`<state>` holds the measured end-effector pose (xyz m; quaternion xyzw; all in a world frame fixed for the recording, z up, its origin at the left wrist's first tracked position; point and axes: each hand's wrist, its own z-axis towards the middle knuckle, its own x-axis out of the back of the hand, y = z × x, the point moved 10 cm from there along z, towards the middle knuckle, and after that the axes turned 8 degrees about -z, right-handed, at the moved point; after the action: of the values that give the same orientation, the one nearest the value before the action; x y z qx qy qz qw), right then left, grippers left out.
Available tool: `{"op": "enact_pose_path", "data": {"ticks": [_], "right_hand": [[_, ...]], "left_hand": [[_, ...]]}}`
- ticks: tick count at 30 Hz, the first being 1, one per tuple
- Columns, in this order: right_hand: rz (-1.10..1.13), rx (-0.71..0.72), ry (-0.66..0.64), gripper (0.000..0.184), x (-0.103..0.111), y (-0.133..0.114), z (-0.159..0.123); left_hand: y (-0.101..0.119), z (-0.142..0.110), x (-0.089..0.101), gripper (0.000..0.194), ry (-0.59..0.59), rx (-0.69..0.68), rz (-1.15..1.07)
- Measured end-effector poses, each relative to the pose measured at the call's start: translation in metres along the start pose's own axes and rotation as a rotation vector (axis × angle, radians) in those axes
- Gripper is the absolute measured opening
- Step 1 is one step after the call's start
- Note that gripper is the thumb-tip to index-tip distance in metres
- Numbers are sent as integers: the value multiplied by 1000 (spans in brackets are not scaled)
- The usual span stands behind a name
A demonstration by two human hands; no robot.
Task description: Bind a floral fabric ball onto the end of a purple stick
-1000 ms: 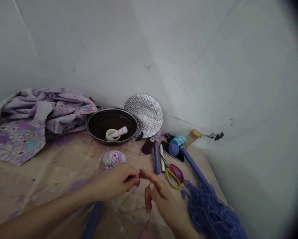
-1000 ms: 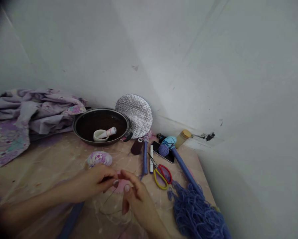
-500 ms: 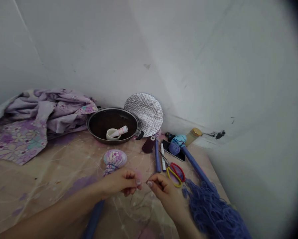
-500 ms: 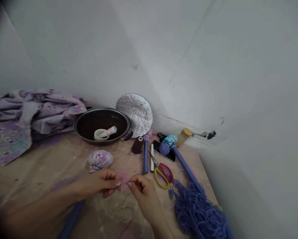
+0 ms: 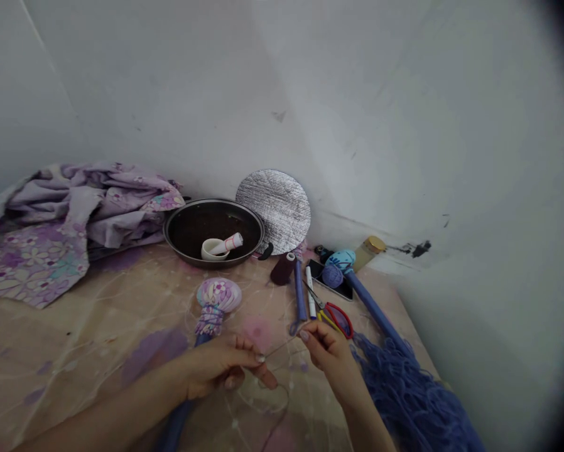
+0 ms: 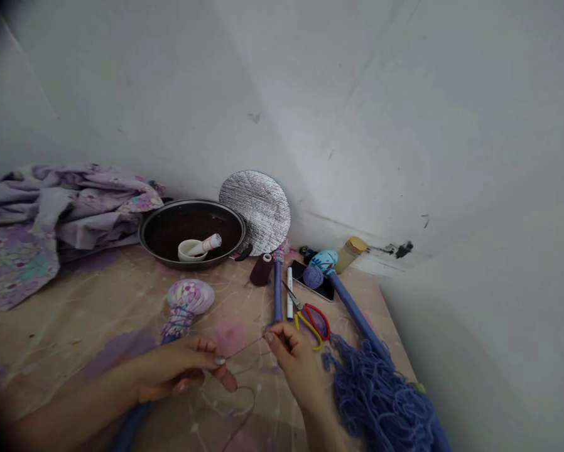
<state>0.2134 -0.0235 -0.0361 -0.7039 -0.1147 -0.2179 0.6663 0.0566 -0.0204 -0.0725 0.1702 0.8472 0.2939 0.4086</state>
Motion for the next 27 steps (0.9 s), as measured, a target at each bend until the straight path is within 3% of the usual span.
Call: {"op": "enact_pose_path", "data": {"ticks": [15, 19, 21, 23, 25, 27], "right_hand": [[-154, 41, 12, 22, 7, 10, -1], [-186, 64, 39, 19, 4, -1, -8], [-122, 45, -27, 35, -10, -7, -15], [6, 8, -189, 43, -38, -10, -23], [103, 1, -308, 43, -63, -13, -31], [175, 6, -322, 37, -76, -13, -33]], "left_hand": [[-16, 8, 12, 22, 11, 15, -32], [-19, 9, 13, 23, 28, 15, -10], [-20, 9, 14, 23, 42, 10, 9], [-19, 8, 14, 23, 62, -3, 19], [-18, 7, 14, 24, 92, -14, 22], [-17, 6, 16, 26, 120, -21, 31]]}}
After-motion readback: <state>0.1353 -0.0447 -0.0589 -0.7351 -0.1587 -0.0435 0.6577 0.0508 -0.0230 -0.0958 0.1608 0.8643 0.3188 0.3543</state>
